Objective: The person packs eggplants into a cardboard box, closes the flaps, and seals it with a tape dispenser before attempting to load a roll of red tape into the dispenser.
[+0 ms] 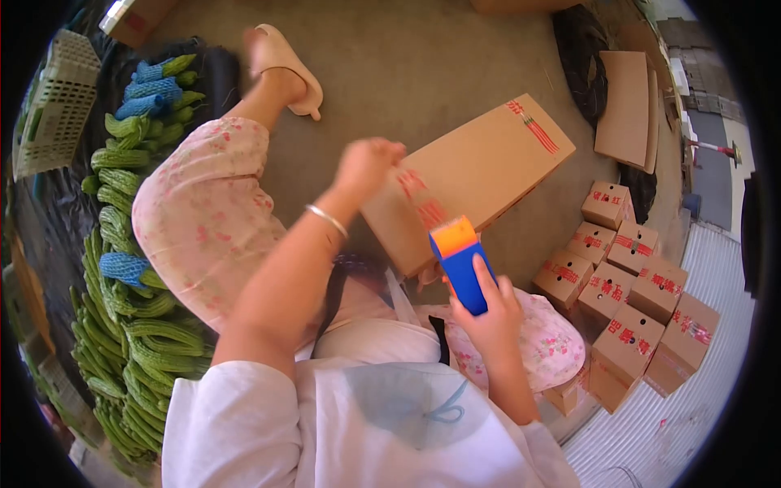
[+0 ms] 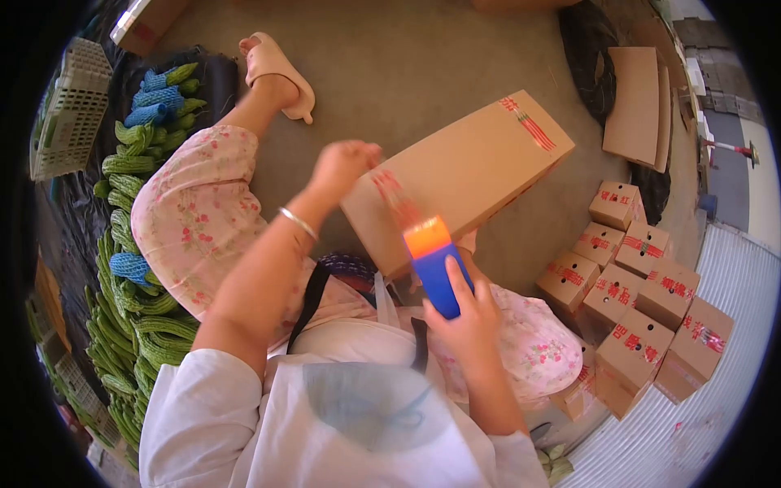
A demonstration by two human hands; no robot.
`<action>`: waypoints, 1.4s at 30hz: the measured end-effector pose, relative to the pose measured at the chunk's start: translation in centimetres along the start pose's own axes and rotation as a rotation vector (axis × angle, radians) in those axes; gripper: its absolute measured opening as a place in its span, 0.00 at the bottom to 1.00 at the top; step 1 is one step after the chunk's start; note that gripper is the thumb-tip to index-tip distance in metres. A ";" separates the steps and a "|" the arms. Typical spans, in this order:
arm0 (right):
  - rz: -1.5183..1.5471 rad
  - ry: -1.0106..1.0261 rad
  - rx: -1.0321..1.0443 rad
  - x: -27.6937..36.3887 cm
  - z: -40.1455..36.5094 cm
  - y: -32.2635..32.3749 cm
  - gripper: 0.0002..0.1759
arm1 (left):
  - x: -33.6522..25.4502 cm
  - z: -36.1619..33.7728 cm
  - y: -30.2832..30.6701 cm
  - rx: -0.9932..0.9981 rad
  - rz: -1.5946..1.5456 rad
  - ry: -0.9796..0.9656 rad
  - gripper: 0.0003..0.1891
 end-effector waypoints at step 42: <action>0.066 0.212 -0.156 0.0 4.5 -8.7 0.38 | -2.1 -6.2 1.0 0.144 1.036 -0.217 0.51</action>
Point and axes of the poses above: each hand's wrist, its own z-axis towards the middle knuckle, its own y-axis out of the back of the hand, x = y × z, the point moved 6 cm from there along z, towards the middle knuckle, and after that the axes turned 15 degrees about -y, right-handed, at the moved point
